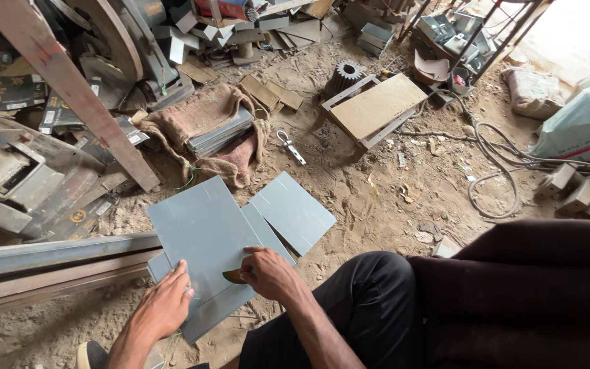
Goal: The person scores metal sheets along marked lines using a cutting disc fragment by hand.
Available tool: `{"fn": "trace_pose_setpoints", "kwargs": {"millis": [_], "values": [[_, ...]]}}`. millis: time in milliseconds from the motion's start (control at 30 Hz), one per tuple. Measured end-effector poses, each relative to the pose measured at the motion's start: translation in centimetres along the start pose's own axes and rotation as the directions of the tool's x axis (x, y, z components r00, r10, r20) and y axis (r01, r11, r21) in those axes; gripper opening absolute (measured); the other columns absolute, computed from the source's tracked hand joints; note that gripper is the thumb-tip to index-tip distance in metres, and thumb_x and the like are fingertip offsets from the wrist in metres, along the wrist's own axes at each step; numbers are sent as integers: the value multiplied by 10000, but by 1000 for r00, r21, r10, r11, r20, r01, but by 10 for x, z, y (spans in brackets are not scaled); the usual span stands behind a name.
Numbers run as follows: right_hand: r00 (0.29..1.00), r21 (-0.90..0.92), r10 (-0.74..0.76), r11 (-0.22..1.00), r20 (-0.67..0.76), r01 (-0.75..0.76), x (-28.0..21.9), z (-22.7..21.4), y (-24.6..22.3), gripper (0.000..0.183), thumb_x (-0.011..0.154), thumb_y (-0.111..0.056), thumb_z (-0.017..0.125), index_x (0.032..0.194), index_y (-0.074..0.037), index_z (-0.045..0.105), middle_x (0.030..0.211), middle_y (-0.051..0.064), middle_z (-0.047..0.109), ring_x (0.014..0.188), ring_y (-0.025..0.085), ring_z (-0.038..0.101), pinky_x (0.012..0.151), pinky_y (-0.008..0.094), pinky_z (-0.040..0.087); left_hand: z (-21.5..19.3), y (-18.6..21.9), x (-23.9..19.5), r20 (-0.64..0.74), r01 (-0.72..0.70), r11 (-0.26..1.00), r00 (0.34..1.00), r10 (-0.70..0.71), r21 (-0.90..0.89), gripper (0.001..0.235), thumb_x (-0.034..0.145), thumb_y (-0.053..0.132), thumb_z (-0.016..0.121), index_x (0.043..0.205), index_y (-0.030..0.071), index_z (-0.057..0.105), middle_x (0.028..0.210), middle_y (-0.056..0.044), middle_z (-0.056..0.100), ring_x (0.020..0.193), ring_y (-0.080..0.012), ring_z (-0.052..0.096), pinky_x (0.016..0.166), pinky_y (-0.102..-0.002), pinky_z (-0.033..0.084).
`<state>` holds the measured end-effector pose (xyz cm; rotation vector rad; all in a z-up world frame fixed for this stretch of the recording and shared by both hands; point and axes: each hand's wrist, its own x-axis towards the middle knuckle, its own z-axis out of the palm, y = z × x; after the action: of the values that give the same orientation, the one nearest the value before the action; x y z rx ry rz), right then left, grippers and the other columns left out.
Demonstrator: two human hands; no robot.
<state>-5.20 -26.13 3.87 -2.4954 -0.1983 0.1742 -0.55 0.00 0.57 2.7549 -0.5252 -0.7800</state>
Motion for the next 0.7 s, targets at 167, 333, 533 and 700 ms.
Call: {"fn": "trace_pose_setpoints", "kwargs": {"millis": [167, 333, 533, 700], "values": [[983, 39, 149, 987, 110, -154, 2, -7, -8, 135, 919, -151, 693, 995, -90, 786, 1426, 89, 623, 1003, 271, 734, 840, 383, 614, 7, -6, 4, -70, -47, 999, 996, 46, -11, 266, 1014, 300, 479, 1125, 83, 587, 1665, -135, 243, 1525, -270, 306, 1220, -440, 336], [999, 47, 10, 999, 39, -12, 3, -10, -7, 209, 902, -237, 719, 895, -38, 782, 1220, 153, 728, 947, 345, 703, 807, 456, 565, 20, -18, 8, -282, -191, 979, 945, 165, -66, 362, 976, 275, 535, 1232, 22, 572, 1566, -199, 399, 1449, -336, 407, 1168, -458, 378], [982, 148, 51, 986, 184, -79, 14, 1, 1, 428, 900, -395, 764, 795, 21, 768, 868, 220, 769, 886, 302, 724, 842, 403, 549, 20, -11, -5, -317, -215, 975, 930, 188, -50, 294, 985, 259, 542, 1134, 23, 633, 1447, -188, 561, 1418, -311, 482, 1157, -457, 399], [988, 46, -45, 998, 148, 39, 14, 13, 11, 199, 879, -199, 731, 970, -70, 852, 1231, 161, 735, 1145, 318, 706, 892, 431, 592, 7, -6, -14, -213, -126, 988, 971, 105, -88, 260, 992, 195, 542, 1107, -28, 608, 1578, -280, 368, 1411, -370, 448, 1158, -499, 365]]}}
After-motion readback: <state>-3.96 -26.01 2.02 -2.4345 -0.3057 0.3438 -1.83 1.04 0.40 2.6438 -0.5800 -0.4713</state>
